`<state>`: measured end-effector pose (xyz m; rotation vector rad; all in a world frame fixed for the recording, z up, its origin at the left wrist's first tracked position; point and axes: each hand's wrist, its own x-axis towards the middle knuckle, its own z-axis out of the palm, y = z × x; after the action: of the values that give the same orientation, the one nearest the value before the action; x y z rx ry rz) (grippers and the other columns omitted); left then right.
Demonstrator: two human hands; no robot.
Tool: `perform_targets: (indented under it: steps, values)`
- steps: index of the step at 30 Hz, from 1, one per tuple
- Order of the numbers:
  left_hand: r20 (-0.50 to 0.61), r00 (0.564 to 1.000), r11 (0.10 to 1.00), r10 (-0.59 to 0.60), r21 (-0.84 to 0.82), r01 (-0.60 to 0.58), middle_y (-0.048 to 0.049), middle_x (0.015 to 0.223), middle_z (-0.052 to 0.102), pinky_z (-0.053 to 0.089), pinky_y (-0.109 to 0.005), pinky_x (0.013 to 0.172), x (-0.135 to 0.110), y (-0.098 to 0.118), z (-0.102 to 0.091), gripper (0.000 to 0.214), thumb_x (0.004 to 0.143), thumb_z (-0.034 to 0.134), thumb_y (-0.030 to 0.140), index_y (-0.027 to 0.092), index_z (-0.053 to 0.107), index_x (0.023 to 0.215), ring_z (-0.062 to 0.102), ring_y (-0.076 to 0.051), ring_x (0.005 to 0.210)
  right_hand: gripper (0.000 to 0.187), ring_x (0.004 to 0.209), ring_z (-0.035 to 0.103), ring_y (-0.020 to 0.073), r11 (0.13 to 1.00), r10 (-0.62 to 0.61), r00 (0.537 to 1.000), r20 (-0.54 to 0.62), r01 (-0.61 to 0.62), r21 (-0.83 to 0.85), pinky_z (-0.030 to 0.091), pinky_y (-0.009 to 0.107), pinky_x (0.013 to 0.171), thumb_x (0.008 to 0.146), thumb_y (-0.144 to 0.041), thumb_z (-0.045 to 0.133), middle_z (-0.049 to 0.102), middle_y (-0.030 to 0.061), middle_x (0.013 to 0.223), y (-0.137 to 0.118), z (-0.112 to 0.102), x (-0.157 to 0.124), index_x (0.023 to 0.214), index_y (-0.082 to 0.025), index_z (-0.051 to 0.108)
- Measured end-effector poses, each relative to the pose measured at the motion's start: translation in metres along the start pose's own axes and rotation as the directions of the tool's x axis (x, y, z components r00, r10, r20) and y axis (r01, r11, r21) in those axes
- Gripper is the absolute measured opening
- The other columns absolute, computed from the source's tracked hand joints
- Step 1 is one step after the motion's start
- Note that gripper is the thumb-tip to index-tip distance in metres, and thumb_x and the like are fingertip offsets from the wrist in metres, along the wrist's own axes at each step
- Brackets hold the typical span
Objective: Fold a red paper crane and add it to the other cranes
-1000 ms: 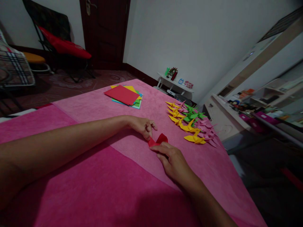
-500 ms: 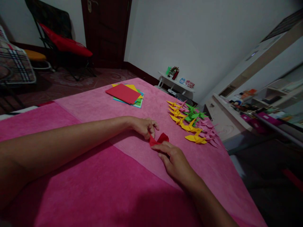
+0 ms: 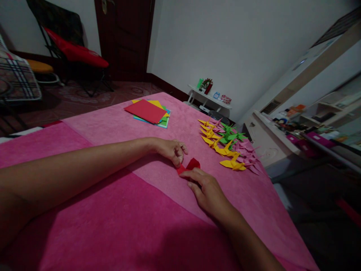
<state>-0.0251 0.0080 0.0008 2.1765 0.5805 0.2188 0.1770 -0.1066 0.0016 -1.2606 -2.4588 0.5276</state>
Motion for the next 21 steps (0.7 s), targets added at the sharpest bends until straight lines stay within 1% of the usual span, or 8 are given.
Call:
perform_targets:
  steps: [3, 8, 13, 15, 16, 18, 20, 21]
  values:
    - [-0.017, 1.0, 1.0, -0.002, -0.003, 0.002, -0.0019, 0.085, 0.06, 0.031, -0.03, 0.096, 0.0, -0.001, 0.001, 0.01, 0.064, 0.069, 0.022, 0.017, 0.062, 0.058, 0.038, -0.02, 0.115, 0.034, 0.087, 0.056, 0.0147, 1.0, -0.002, 1.0, 0.002, 0.002, 0.007, 0.043, 0.028, 0.081, 0.083, -0.009, 0.049, 0.061, 0.0041, 0.094, -0.002, 0.0, 0.0, 0.11, -0.024, 0.062]
    - [-0.029, 0.999, 1.0, -0.017, 0.005, 0.017, -0.0012, 0.086, 0.06, 0.033, -0.028, 0.093, -0.002, 0.004, 0.001, 0.011, 0.061, 0.069, 0.021, 0.017, 0.061, 0.056, 0.039, -0.02, 0.114, 0.035, 0.082, 0.055, 0.0138, 0.999, -0.033, 0.999, -0.003, 0.033, 0.003, 0.044, 0.027, 0.076, 0.084, -0.008, 0.048, 0.06, 0.0037, 0.089, -0.002, 0.001, 0.001, 0.112, -0.025, 0.062]
    - [-0.013, 1.0, 0.998, 0.024, -0.049, -0.025, -0.0015, 0.092, 0.061, 0.031, -0.029, 0.096, -0.003, -0.002, -0.003, 0.007, 0.062, 0.069, 0.022, 0.018, 0.064, 0.062, 0.04, -0.019, 0.115, 0.035, 0.081, 0.054, 0.014, 0.999, -0.044, 0.999, 0.002, 0.044, -0.005, 0.043, 0.026, 0.075, 0.084, -0.008, 0.048, 0.059, 0.0037, 0.088, 0.0, 0.002, 0.001, 0.111, -0.024, 0.063]
    - [-0.042, 0.998, 0.995, 0.041, -0.094, -0.045, -0.0023, 0.093, 0.062, 0.034, -0.028, 0.094, -0.004, -0.008, -0.007, 0.007, 0.063, 0.068, 0.022, 0.018, 0.065, 0.067, 0.044, -0.019, 0.112, 0.035, 0.083, 0.054, 0.0144, 1.0, -0.027, 1.0, -0.004, 0.027, -0.007, 0.043, 0.026, 0.076, 0.083, -0.008, 0.048, 0.06, 0.0038, 0.09, -0.001, 0.002, 0.0, 0.111, -0.024, 0.063]
    - [-0.073, 0.997, 0.992, 0.025, -0.125, -0.034, -0.0029, 0.093, 0.063, 0.036, -0.028, 0.091, -0.006, -0.01, -0.009, 0.01, 0.063, 0.067, 0.022, 0.017, 0.065, 0.071, 0.049, -0.019, 0.107, 0.035, 0.085, 0.055, 0.0148, 1.0, -0.013, 1.0, -0.008, 0.013, -0.009, 0.043, 0.027, 0.077, 0.083, -0.008, 0.048, 0.06, 0.0038, 0.092, -0.001, 0.002, 0.0, 0.11, -0.024, 0.063]
    - [-0.162, 0.982, 0.982, -0.096, -0.174, 0.067, -0.0038, 0.087, 0.064, 0.042, -0.026, 0.078, -0.013, -0.012, -0.012, 0.016, 0.063, 0.065, 0.024, 0.015, 0.064, 0.076, 0.057, -0.016, 0.087, 0.034, 0.086, 0.055, 0.0154, 1.0, 0.013, 1.0, -0.019, -0.013, -0.009, 0.044, 0.028, 0.079, 0.083, -0.008, 0.048, 0.061, 0.0039, 0.094, -0.002, 0.003, -0.001, 0.109, -0.024, 0.063]
    - [-0.22, 0.933, 0.952, -0.286, -0.178, 0.249, -0.0033, 0.072, 0.063, 0.042, -0.024, 0.062, -0.023, -0.008, -0.014, 0.015, 0.065, 0.062, 0.027, 0.013, 0.062, 0.071, 0.056, -0.013, 0.064, 0.033, 0.088, 0.056, 0.0159, 1.0, 0.025, 0.999, -0.032, -0.025, -0.002, 0.044, 0.028, 0.08, 0.083, -0.008, 0.048, 0.061, 0.004, 0.096, -0.002, 0.004, -0.002, 0.108, -0.024, 0.063]
    - [-0.211, 0.904, 0.925, -0.373, -0.157, 0.345, -0.0024, 0.063, 0.06, 0.04, -0.023, 0.055, -0.028, -0.004, -0.013, 0.016, 0.068, 0.059, 0.029, 0.013, 0.061, 0.066, 0.053, -0.012, 0.055, 0.033, 0.089, 0.056, 0.0162, 1.0, 0.028, 0.999, -0.04, -0.028, 0.001, 0.043, 0.028, 0.081, 0.083, -0.008, 0.048, 0.062, 0.004, 0.097, -0.002, 0.005, -0.003, 0.108, -0.024, 0.062]
